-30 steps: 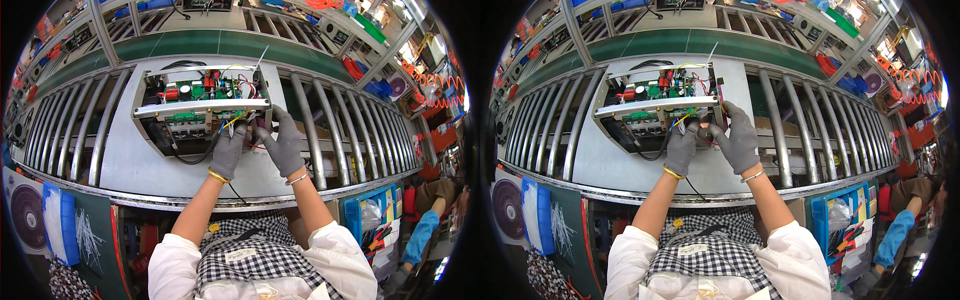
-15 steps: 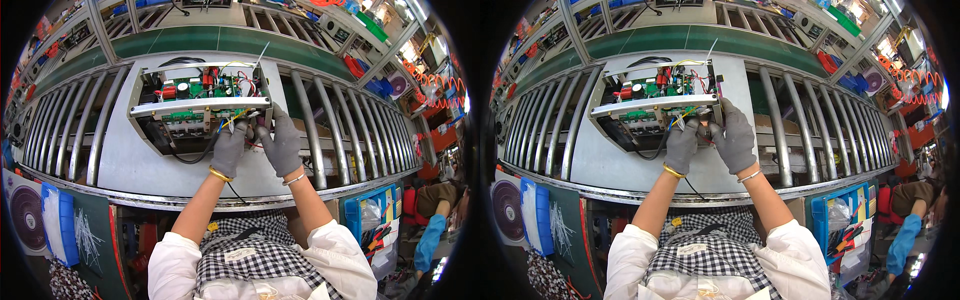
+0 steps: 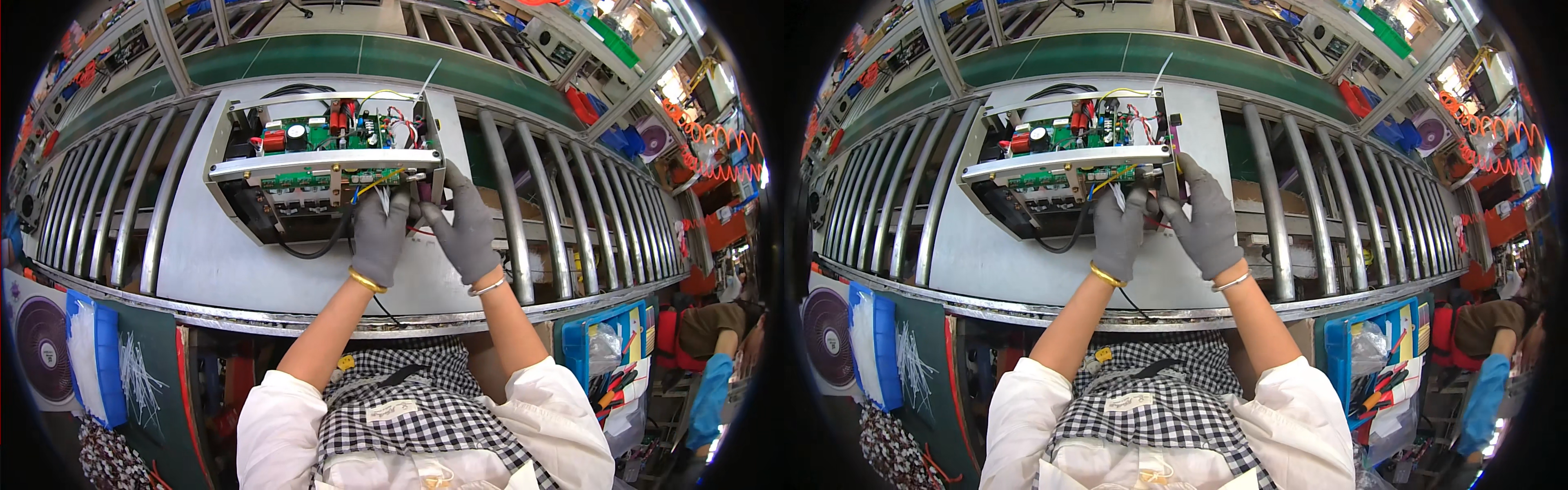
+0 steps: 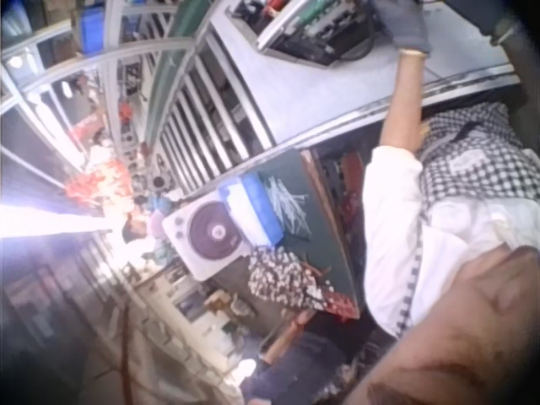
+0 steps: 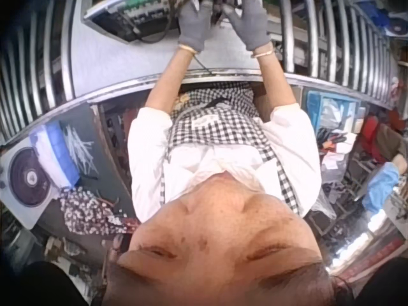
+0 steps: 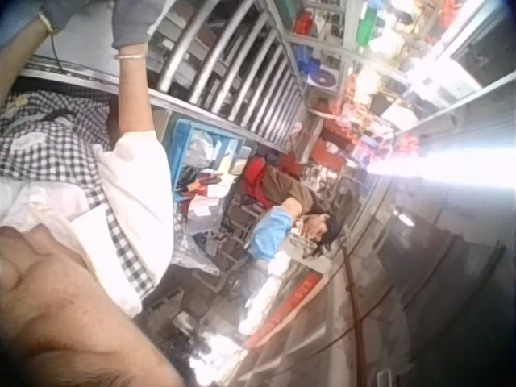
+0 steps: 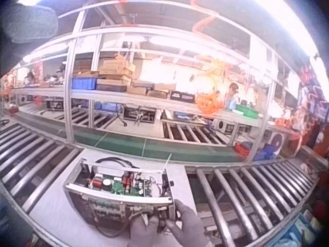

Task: The person assembles internal wiring and components within an electronic device housing by hand, connecting wires, a circuit board, a connector, and a wire harness.

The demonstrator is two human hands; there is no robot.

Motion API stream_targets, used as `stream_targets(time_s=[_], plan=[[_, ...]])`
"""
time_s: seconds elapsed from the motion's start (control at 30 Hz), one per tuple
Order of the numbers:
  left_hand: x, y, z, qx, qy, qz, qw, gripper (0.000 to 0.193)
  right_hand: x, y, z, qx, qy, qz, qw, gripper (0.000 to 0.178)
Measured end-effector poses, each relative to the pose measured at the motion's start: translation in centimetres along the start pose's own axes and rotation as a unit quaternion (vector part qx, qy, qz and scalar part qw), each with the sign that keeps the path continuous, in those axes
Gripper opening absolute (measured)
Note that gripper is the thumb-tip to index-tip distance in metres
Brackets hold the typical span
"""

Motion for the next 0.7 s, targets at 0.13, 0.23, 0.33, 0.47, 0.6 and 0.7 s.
stream_targets(time_s=[0.13, 0.23, 0.33, 0.47, 0.6, 0.7], plan=[[1.5, 2.9, -4.6, -0.193, 0.003, 0.215, 0.958, 0.034, 0.8, 2.1, -2.5, -0.063, -0.04, 0.017, 0.997, 0.054], [1.9, 1.8, -6.5, -0.195, -0.104, 0.295, 0.93, 0.031, 1.1, 3.5, -5.2, -0.102, -0.103, -0.045, 0.988, 0.039], [1.1, 3.5, -7.1, -0.194, -0.164, 0.36, 0.898, 0.035, 0.7, 3.8, -7.5, -0.238, -0.251, 0.028, 0.938, 0.022], [-0.3, 1.7, -7.2, -0.199, -0.22, 0.452, 0.841, 0.044, 0.8, 0.4, -7.2, -0.117, -0.211, 0.086, 0.967, 0.019], [-0.1, 0.8, -6.6, -0.205, -0.213, 0.449, 0.843, 0.044, 2.0, 1.4, -6.1, -0.219, -0.145, 0.014, 0.965, 0.027], [-0.3, 1.8, -6.7, -0.221, -0.195, 0.435, 0.851, 0.043, 2.2, 2.7, -5.4, -0.233, -0.101, -0.034, 0.967, 0.029]])
Point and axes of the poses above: each hand's wrist, its own z-axis towards the middle knuckle, its own x-axis out of the back of the hand, y = z × x, the point moved 6 cm from there along z, towards the middle knuckle, and after that the axes turned 2 degrees about -z, right-handed, at the moved point
